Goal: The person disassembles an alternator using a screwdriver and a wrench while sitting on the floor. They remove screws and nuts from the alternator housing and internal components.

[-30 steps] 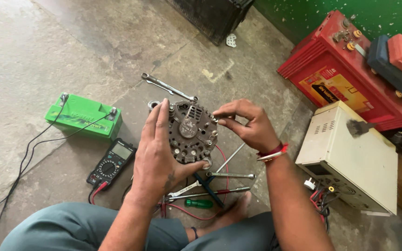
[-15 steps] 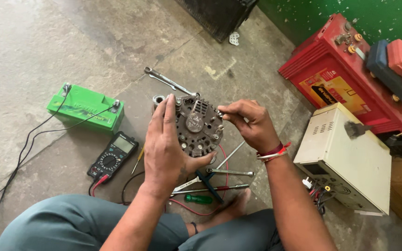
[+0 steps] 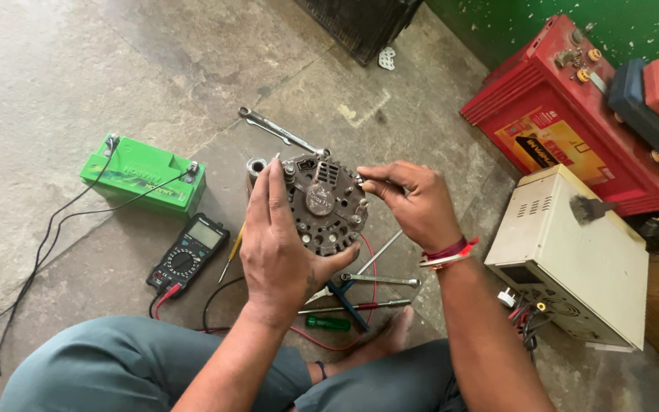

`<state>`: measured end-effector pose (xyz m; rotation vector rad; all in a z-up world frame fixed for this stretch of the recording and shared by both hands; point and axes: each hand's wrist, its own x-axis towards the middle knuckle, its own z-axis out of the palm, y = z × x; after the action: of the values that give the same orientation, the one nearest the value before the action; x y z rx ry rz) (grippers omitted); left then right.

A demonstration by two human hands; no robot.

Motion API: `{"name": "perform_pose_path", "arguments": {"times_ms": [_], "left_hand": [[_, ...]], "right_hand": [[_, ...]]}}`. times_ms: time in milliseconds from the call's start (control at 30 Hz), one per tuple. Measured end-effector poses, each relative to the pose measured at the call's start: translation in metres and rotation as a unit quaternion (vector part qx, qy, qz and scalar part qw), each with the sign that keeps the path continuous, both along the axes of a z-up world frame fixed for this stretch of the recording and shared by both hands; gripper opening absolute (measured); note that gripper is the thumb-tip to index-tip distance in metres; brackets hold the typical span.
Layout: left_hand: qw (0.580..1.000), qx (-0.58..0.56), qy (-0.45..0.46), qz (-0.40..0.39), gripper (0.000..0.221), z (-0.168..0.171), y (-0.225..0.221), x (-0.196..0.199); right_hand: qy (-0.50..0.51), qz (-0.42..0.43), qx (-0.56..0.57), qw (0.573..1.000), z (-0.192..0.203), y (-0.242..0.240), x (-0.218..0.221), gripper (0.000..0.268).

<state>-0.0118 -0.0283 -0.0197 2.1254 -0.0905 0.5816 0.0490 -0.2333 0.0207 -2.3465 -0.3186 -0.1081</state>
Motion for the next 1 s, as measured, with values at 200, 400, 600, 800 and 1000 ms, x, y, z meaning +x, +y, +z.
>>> {"name": "perform_pose_path", "arguments": {"times_ms": [200, 400, 600, 800, 1000], "left_hand": [[0.999, 0.036, 0.003, 0.031, 0.143, 0.008, -0.005, -0.008], [0.999, 0.038, 0.015, 0.009, 0.114, 0.029, 0.020, -0.007], [0.984, 0.015, 0.180, -0.003, 0.056, 0.047, 0.051, -0.003], [0.998, -0.036, 0.015, -0.052, 0.036, 0.038, 0.065, 0.001], [0.987, -0.055, 0.007, -0.151, 0.035, 0.022, 0.074, 0.010]], "right_hand": [[-0.029, 0.056, 0.110, 0.992, -0.022, -0.011, 0.015, 0.020], [-0.017, 0.028, 0.183, 0.983, -0.039, -0.045, 0.029, 0.016], [0.232, -0.028, -0.159, 0.959, -0.068, -0.081, 0.029, 0.025], [0.407, 0.260, -0.248, 0.840, -0.168, -0.028, -0.037, 0.024], [0.255, 0.230, -0.375, 0.861, -0.189, 0.026, -0.067, 0.020]]}}
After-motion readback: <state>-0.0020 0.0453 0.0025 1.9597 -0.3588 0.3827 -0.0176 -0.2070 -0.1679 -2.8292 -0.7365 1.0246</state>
